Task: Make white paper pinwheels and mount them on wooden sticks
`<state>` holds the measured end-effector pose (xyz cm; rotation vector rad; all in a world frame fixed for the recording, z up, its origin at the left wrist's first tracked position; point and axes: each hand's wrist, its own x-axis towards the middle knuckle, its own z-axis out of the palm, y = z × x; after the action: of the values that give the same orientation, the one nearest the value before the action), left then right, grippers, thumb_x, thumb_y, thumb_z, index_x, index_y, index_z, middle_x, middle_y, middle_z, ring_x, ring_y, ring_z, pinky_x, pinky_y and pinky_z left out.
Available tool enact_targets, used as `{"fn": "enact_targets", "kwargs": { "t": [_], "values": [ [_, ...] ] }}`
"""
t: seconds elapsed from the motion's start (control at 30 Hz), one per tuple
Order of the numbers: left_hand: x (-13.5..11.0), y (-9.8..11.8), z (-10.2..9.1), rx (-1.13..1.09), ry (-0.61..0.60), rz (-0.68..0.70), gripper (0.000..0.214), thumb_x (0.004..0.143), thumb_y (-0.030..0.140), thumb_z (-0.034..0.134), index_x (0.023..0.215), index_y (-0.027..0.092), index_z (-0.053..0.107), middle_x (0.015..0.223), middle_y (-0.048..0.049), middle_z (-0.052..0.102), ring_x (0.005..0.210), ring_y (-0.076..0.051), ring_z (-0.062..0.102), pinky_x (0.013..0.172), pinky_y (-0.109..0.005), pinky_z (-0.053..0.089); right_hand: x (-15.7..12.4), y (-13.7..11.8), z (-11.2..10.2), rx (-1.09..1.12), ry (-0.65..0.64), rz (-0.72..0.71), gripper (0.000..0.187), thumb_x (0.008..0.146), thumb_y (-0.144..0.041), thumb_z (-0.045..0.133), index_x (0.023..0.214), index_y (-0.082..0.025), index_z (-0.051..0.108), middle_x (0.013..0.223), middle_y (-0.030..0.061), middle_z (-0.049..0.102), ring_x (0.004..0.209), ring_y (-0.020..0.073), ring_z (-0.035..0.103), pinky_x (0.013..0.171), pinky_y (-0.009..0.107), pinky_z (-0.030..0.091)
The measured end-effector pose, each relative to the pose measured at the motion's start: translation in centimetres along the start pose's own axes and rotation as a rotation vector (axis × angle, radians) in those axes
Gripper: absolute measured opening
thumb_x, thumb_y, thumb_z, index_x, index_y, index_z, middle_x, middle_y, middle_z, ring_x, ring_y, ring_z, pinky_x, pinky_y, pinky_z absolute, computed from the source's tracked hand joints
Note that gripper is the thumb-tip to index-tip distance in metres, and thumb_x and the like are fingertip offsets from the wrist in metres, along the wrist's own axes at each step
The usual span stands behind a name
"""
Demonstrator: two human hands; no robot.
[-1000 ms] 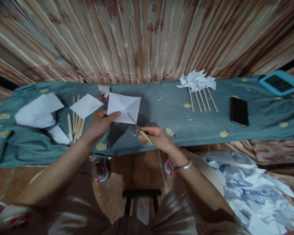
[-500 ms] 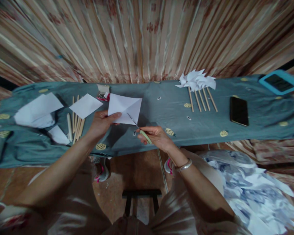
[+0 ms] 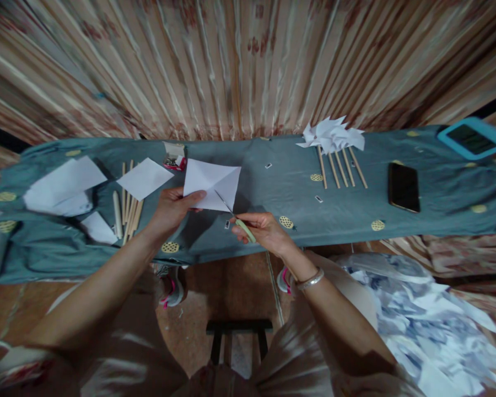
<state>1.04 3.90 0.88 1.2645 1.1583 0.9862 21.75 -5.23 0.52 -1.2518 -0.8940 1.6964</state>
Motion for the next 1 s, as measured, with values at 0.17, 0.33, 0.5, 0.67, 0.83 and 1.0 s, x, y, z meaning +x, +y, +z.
{"fn": "enact_targets", "kwargs": {
  "t": [0.17, 0.33, 0.5, 0.67, 0.83, 1.0],
  "values": [
    [0.0, 0.1, 0.0, 0.004, -0.001, -0.009, 0.021, 0.068, 0.036, 0.076, 0.061, 0.017, 0.070, 0.056, -0.0020, 0.066, 0.051, -0.013, 0.057, 0.050, -0.024, 0.047, 0.1, 0.2, 0.0, -0.008, 0.009, 0.002, 0.048, 0.049, -0.048, 0.091, 0.086, -0.018, 0.079, 0.058, -0.0031, 0.064, 0.049, 0.0060, 0.052, 0.050, 0.022, 0.046],
    [0.0, 0.1, 0.1, -0.013, -0.006, -0.011, 0.021, 0.066, 0.036, 0.076, 0.059, 0.017, 0.069, 0.055, -0.0016, 0.065, 0.050, -0.012, 0.056, 0.049, -0.023, 0.045, 0.0, 0.2, 0.1, -0.015, 0.020, -0.005, 0.051, 0.047, -0.050, 0.091, 0.085, -0.019, 0.079, 0.059, -0.0029, 0.064, 0.049, 0.0056, 0.052, 0.049, 0.021, 0.045],
    [0.0, 0.1, 0.2, -0.010, -0.001, -0.025, 0.023, 0.064, 0.038, 0.076, 0.060, 0.016, 0.069, 0.056, -0.0019, 0.065, 0.051, -0.013, 0.056, 0.050, -0.024, 0.046, -0.1, 0.1, 0.0, -0.020, 0.012, 0.012, 0.049, 0.050, -0.048, 0.091, 0.086, -0.018, 0.079, 0.059, -0.0026, 0.064, 0.050, 0.0061, 0.052, 0.050, 0.022, 0.045],
    [0.1, 0.5, 0.1, -0.018, 0.020, -0.037, 0.028, 0.059, 0.041, 0.078, 0.064, 0.015, 0.070, 0.061, -0.0032, 0.068, 0.053, -0.014, 0.057, 0.052, -0.025, 0.047, -0.3, -0.3, -0.1, -0.038, -0.037, 0.019, 0.048, 0.054, -0.049, 0.089, 0.087, -0.017, 0.077, 0.058, -0.0034, 0.064, 0.049, 0.0057, 0.052, 0.050, 0.022, 0.045],
    [1.0, 1.0, -1.0, -0.048, 0.114, -0.024, 0.034, 0.055, 0.044, 0.079, 0.070, 0.015, 0.071, 0.069, -0.0047, 0.071, 0.059, -0.015, 0.061, 0.054, -0.026, 0.050, -0.7, -0.9, -0.8, -0.075, -0.105, 0.030, 0.045, 0.057, -0.046, 0.089, 0.089, -0.016, 0.075, 0.062, -0.0017, 0.068, 0.053, 0.0070, 0.056, 0.052, 0.022, 0.046],
    [1.3, 1.2, -1.5, -0.085, 0.139, -0.043, 0.033, 0.053, 0.042, 0.081, 0.071, 0.015, 0.072, 0.071, -0.0053, 0.073, 0.060, -0.015, 0.062, 0.054, -0.025, 0.050, -0.8, -1.3, -2.4, -0.112, -0.031, -0.002, 0.048, 0.059, -0.050, 0.087, 0.090, -0.016, 0.074, 0.064, -0.0006, 0.069, 0.052, 0.0075, 0.056, 0.051, 0.022, 0.043]
  ]
}}
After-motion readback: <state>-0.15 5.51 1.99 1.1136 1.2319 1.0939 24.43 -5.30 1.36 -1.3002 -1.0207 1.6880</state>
